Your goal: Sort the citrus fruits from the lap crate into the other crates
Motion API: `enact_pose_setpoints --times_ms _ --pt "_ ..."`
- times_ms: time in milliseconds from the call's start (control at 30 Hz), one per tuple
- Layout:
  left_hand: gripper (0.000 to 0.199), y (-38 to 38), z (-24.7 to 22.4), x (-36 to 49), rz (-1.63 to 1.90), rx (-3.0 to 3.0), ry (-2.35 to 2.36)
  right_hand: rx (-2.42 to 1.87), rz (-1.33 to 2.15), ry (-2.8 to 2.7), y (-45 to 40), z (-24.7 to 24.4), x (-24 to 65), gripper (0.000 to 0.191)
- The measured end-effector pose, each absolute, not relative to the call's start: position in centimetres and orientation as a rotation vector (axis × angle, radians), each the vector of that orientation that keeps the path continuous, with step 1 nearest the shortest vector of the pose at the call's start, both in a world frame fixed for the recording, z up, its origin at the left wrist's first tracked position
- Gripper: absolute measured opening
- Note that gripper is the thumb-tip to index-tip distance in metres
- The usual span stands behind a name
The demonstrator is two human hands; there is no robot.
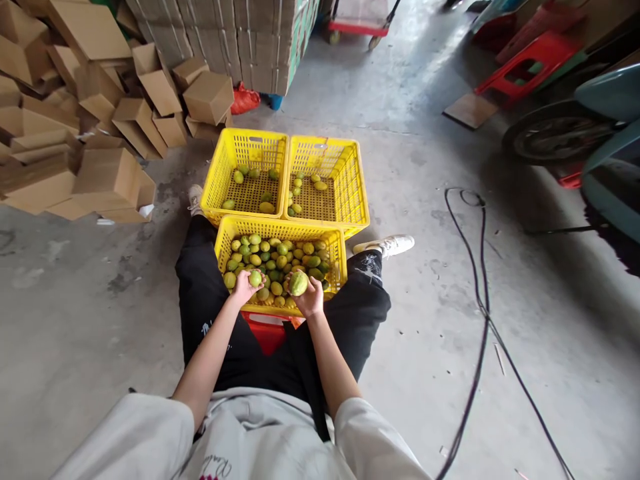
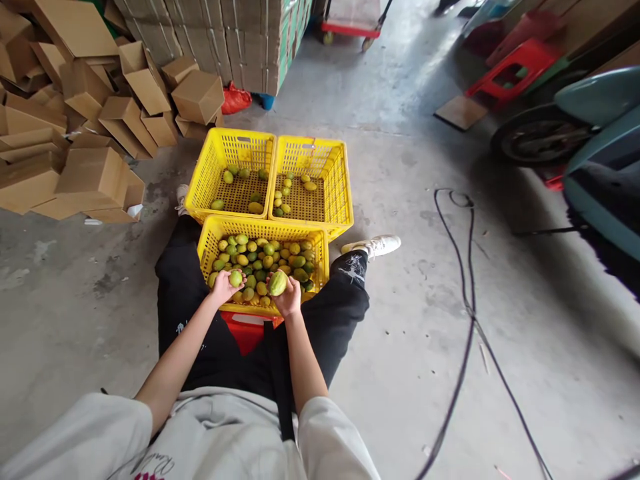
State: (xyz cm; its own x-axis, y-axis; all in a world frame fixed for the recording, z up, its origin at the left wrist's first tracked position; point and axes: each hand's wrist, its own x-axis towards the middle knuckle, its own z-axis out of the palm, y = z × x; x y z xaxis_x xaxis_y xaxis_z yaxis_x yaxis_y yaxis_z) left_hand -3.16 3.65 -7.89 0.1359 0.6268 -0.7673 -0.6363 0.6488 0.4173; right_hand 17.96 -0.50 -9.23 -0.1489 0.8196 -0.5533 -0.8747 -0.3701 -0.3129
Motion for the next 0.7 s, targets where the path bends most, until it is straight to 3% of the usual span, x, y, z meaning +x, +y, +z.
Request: enact_pose_setpoints --times_ms 100,333,500,700 --pt "0.010 3.6 -7.9 -3.0 0.906 -0.009 1.140 -0.714 1.808 0.066 -0.6 -8.7 18.2 0.038" --pt "0.041 2.9 -8.5 -2.4 0.820 0.276 1.206 -0.720 1.803 0.116 -0.5 -9.5 17.9 0.028" --pt "0.034 2.9 -8.6 -2.5 0.822 0.381 1.184 -0.775 1.743 0.087 -0.2 -9.8 17.5 0.030" --pt "0.011 3.4 -8.5 -2.9 0.861 0.160 1.187 -0.722 1.801 0.018 -0.1 -9.5 17.6 0.041"
